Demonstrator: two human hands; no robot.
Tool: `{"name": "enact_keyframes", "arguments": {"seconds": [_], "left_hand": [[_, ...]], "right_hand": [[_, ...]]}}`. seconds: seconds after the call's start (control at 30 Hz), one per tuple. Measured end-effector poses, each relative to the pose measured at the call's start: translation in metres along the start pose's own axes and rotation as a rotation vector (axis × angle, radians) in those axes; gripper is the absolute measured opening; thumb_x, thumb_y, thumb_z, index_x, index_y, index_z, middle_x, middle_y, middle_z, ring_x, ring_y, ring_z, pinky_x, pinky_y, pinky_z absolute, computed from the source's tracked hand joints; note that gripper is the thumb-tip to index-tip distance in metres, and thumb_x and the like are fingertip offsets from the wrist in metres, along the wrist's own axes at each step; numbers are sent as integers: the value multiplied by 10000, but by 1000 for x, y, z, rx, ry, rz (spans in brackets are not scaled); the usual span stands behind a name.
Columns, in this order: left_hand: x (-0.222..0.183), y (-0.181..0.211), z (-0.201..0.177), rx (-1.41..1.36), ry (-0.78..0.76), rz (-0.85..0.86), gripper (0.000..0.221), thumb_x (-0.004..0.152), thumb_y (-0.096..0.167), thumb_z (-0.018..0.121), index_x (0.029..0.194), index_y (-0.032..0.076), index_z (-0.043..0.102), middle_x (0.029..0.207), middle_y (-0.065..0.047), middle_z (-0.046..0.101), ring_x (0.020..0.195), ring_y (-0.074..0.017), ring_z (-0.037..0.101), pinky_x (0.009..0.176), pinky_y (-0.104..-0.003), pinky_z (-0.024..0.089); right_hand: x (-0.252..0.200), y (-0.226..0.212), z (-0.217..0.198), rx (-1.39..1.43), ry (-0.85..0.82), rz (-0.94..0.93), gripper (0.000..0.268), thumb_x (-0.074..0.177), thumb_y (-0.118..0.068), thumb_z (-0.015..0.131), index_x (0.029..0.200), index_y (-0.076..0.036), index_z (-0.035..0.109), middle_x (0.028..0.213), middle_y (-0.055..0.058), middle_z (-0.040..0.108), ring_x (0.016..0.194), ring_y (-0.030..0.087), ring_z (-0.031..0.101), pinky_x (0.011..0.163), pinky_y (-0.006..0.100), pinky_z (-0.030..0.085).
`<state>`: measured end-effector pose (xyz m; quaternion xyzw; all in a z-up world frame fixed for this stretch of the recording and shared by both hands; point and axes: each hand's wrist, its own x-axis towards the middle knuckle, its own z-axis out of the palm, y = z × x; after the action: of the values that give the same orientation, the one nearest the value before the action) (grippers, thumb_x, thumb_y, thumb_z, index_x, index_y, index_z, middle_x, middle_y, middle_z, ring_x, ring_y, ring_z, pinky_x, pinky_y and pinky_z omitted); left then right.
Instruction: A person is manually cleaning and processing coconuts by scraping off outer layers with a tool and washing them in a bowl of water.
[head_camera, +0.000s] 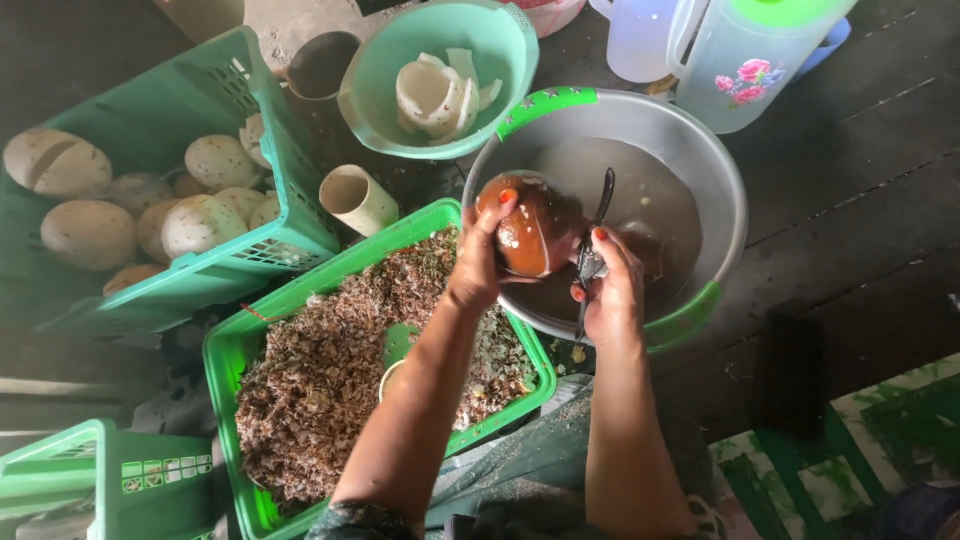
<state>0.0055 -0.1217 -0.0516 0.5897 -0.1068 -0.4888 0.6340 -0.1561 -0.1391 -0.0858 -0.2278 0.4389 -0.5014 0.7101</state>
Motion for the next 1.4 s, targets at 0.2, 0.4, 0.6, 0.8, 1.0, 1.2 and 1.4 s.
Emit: {"name": "enact_keyframes", "arguments": {"seconds": [0.2, 0.4, 0.6, 0.8, 1.0, 1.2, 1.4], "left_hand": [[-36, 0, 36, -235, -206, -283, 1075, 688, 767, 674, 1525, 148, 404, 1329, -294, 540, 1099, -438, 610, 824, -665, 542], [4, -56, 34, -393, -22, -218, 910, 696, 762, 735, 1449, 302, 511, 1330, -222, 586, 1100, -420, 628, 866, -655, 539], [0, -47, 36, -451, -9, -269, 972, 669, 863, 648, 1426, 264, 545, 1369, -213, 562, 1155, -436, 586, 865, -725, 497], [7, -47, 23, -646, -177, -360, 807, 736, 797, 694, 1229, 157, 699, 1234, -177, 671, 1087, -416, 654, 888, -648, 540], [3, -45, 25, -546, -157, -423, 916, 665, 881, 654, 1209, 143, 659, 1122, -227, 666, 910, -514, 676, 597, -775, 505], [0, -41, 27, -570, -185, -354, 1065, 656, 960, 566, 1326, 134, 598, 1225, -256, 617, 1022, -538, 638, 723, -816, 484], [-4, -76, 9, -600, -297, -128, 655, 830, 621, 735, 1315, 221, 550, 1322, -182, 594, 1142, -437, 633, 880, -672, 550]], "right_hand": [[-15, -21, 9, -206, 60, -174, 561, 883, -347, 720, 1390, -176, 553, 992, 116, 571, 681, 219, 624, 352, 207, 348], [-5, -6, 4, -138, 92, -295, 463, 860, -260, 720, 1312, -201, 638, 1107, 142, 625, 603, 227, 633, 344, 197, 318], [-14, -5, 10, -144, 130, -361, 442, 816, -272, 750, 1248, -181, 718, 1109, 47, 650, 644, 105, 530, 387, 179, 335], [-9, -14, 5, -46, 103, -297, 453, 877, -306, 692, 1303, -155, 661, 1070, 90, 636, 661, 134, 481, 360, 177, 263], [-8, -10, 4, -100, 38, -290, 477, 806, -299, 774, 1253, -162, 674, 987, 68, 632, 641, 124, 491, 320, 185, 289], [-10, -15, 10, 0, 35, -218, 412, 801, -295, 774, 1176, -165, 666, 867, 49, 603, 603, 132, 482, 331, 191, 270], [-16, -11, 17, 64, 18, -223, 366, 812, -297, 793, 1139, -195, 666, 830, 31, 613, 578, 115, 491, 326, 192, 281]]}}
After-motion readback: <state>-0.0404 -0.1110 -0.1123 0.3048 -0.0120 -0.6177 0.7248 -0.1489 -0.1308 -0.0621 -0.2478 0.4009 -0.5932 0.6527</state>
